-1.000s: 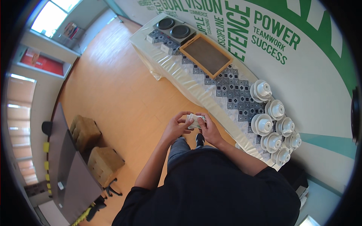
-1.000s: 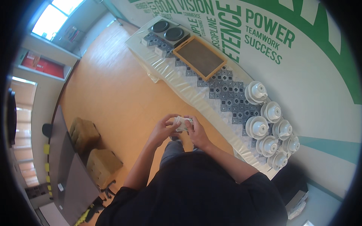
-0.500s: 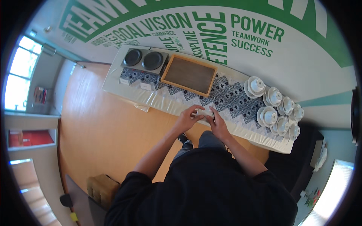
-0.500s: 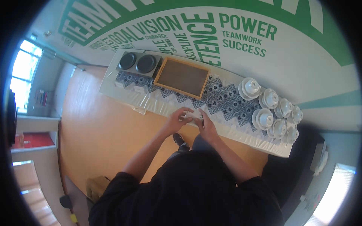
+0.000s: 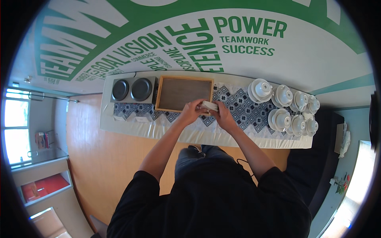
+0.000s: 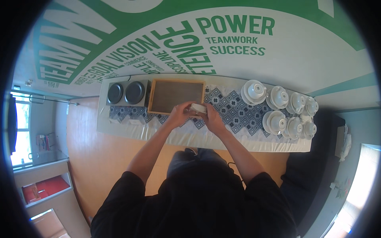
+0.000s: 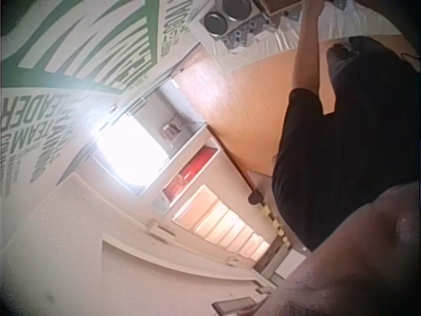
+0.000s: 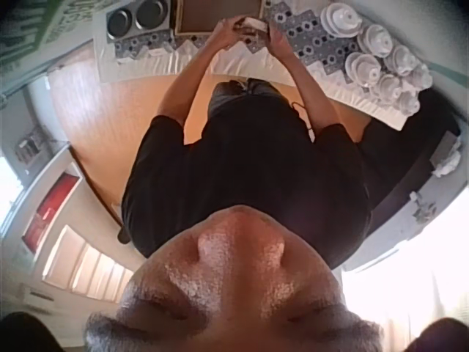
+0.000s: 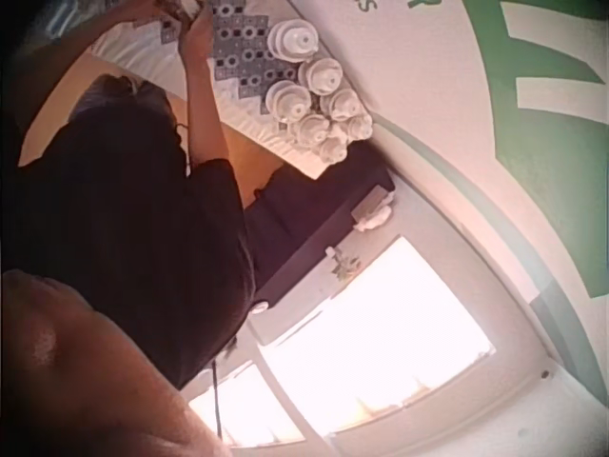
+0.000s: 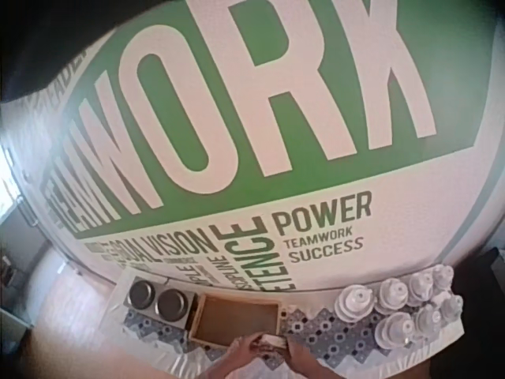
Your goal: The person organizes small white and red packets by taking them out of a plastic bag in a box and arranging them into a stack in a wooden tray on a table.
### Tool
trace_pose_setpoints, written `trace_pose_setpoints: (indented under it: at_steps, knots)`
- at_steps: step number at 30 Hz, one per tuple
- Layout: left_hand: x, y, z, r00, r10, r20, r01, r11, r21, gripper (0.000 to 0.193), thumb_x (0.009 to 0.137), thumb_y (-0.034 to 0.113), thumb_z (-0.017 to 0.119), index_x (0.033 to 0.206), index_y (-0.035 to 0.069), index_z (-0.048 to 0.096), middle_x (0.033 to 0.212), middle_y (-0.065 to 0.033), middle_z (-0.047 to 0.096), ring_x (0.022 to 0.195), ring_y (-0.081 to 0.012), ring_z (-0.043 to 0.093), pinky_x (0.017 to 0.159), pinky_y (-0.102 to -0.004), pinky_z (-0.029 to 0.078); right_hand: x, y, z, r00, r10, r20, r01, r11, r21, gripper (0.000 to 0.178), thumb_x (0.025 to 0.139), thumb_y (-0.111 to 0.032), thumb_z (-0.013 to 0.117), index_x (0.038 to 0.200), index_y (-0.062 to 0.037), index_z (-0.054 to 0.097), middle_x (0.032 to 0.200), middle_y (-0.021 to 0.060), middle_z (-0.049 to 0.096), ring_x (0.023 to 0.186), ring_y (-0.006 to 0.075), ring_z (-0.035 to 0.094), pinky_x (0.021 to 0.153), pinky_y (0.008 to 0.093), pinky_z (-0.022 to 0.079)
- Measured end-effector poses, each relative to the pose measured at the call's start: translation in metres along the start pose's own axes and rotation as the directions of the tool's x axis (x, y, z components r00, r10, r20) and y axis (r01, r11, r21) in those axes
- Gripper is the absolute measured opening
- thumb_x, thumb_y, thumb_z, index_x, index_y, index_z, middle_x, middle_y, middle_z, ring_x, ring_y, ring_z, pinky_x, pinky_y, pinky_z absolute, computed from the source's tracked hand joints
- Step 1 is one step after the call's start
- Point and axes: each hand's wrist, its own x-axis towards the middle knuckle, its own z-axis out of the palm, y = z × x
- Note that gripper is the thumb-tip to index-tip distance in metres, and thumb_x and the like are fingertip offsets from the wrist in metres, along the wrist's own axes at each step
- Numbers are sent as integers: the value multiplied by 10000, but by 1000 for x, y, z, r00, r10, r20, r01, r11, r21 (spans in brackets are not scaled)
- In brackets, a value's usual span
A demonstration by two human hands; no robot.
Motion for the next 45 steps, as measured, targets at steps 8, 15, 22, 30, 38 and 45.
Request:
trace_pose_setpoints:
  at_steps: [8, 15, 22, 30, 38, 45]
  knots:
    - [82, -50, -8, 974, 101, -205, -78, 990, 117, 548, 935, 53, 842, 1460, 80, 688, 1254, -184, 719, 1071, -308, 758, 937, -425, 626, 102, 51, 25, 997, -10, 77, 16, 996, -82, 446, 1053, -126, 712, 1427, -3, 503, 1320, 291, 657, 1219, 524, 647, 1008, 553, 558]
    - [123, -84, -3, 961, 11, -276, 0, 999, 37, 588, 901, -13, 843, 1454, 119, 691, 1370, -176, 624, 1130, -344, 734, 950, -412, 644, 133, 72, 46, 996, 69, 62, -51, 964, -259, 484, 1038, -102, 707, 1464, -27, 489, 1376, 271, 633, 1290, 499, 610, 1084, 553, 528]
    - [125, -103, 0, 901, 209, -381, -101, 954, 283, 619, 869, -34, 827, 1451, 114, 676, 1290, -186, 662, 1085, -324, 730, 900, -423, 624, 134, 68, 65, 993, 114, 1, -106, 922, -374, 528, 978, 20, 584, 1490, -83, 507, 1457, 219, 517, 1374, 459, 546, 1163, 547, 477]
    - [126, -89, 7, 930, 35, -365, -39, 999, -3, 560, 939, 4, 804, 1470, 103, 660, 1198, -180, 698, 993, -302, 740, 877, -415, 637, 133, 67, 61, 973, 211, -94, -231, 872, -431, 590, 963, 7, 668, 1528, -120, 560, 1465, 169, 548, 1376, 418, 566, 1149, 507, 496]
    - [125, -89, 3, 927, 21, -374, -21, 1000, 4, 514, 965, 5, 803, 1458, 95, 693, 1211, -207, 753, 961, -275, 800, 841, -386, 670, 132, 58, 63, 944, 165, -287, -234, 946, -224, 515, 912, 16, 807, 1393, -149, 727, 1343, 177, 671, 1108, 418, 748, 926, 494, 618]
    - [127, -102, -5, 920, 73, -385, -110, 991, -75, 489, 953, -5, 810, 1417, 106, 701, 1138, -199, 786, 955, -281, 822, 780, -396, 680, 132, 62, 58, 948, 140, -287, -205, 955, -214, 388, 936, 20, 780, 1289, -139, 767, 1280, 154, 697, 1076, 407, 759, 875, 492, 628]
